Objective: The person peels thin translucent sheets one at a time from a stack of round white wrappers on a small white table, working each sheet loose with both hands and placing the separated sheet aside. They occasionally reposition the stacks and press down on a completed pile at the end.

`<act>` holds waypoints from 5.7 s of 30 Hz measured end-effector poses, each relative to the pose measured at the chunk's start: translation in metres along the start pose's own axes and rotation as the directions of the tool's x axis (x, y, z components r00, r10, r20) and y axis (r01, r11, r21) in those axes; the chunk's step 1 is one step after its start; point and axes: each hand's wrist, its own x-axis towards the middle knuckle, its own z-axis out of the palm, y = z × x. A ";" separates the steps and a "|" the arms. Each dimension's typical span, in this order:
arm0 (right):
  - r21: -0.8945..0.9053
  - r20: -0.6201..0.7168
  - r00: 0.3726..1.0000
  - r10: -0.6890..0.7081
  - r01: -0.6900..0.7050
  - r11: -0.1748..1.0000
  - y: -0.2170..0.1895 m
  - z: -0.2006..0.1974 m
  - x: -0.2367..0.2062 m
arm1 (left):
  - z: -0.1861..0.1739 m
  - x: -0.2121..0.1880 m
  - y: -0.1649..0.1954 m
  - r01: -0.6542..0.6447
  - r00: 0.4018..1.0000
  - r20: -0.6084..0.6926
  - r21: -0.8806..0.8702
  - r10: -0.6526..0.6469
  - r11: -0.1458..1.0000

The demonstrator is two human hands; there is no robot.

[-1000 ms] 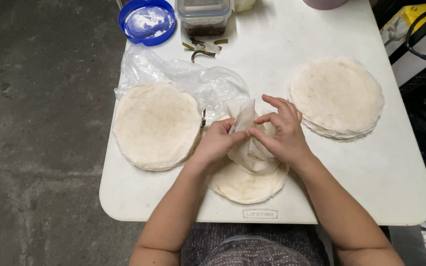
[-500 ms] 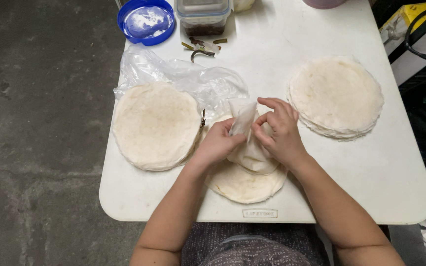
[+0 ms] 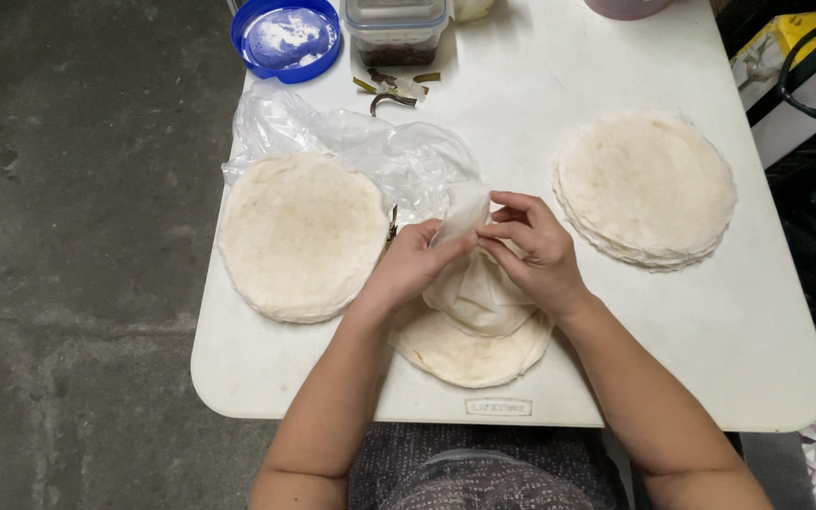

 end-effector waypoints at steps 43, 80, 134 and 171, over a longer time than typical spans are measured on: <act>-0.234 0.114 0.941 -0.318 0.336 0.912 -0.016 -0.015 0.012 | 0.006 -0.005 0.010 -0.081 0.986 -0.124 0.227 0.111 0.970; 0.526 0.017 0.873 0.488 -0.423 0.738 0.011 -0.014 -0.005 | 0.040 0.008 -0.036 -0.464 0.871 -0.019 -0.364 0.492 0.808; 0.311 0.477 0.661 0.579 -0.744 0.592 0.013 -0.032 0.010 | 0.011 -0.006 0.010 -0.124 0.982 0.147 0.039 0.117 0.992; 0.580 0.375 0.717 0.588 -0.676 0.455 0.020 -0.025 0.008 | 0.012 0.007 -0.015 -0.209 0.967 -0.115 0.152 0.227 0.966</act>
